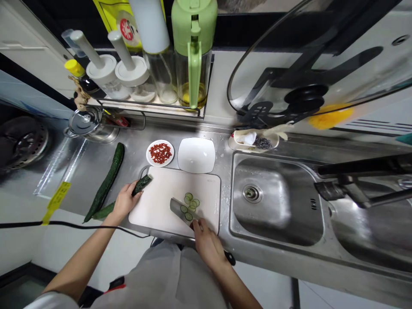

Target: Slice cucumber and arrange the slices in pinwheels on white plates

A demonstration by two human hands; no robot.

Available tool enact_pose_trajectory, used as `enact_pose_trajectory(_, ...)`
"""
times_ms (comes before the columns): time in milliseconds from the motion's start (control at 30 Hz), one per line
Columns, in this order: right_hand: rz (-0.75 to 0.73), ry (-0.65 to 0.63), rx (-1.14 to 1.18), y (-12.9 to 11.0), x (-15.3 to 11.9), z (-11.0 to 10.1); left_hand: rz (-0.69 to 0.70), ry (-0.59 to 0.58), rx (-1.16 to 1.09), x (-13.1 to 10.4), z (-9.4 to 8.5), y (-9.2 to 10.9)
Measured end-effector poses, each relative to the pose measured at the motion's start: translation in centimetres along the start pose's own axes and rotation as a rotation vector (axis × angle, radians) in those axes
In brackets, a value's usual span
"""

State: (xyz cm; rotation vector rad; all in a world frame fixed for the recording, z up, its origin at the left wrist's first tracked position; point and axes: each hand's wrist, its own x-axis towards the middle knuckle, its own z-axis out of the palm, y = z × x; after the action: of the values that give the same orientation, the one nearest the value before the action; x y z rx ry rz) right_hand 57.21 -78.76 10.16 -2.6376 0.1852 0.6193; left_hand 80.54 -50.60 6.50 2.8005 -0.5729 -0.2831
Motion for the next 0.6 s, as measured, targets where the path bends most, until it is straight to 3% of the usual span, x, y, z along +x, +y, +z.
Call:
enact_pose_trajectory(167, 0.002, -0.011, -0.011, -0.1, 0.0, 0.1, 0.021, -0.021, 0.009, 0.1, 0.2, -0.2)
enact_pose_trajectory(400, 0.007, -0.002, -0.036, -0.2, 0.1, -0.1, 0.031, 0.055, 0.0, 0.4, -0.3, 0.2)
enact_pose_trajectory(500, 0.008, 0.027, -0.062, 0.0, 0.0, -0.2, -0.032, 0.263, -0.034, -0.6, -2.3, 0.7)
enact_pose_trajectory(600, 0.02, 0.053, -0.078, 0.3, -0.1, -0.4, -0.162, 0.625, -0.103, -4.5, -5.2, 1.0)
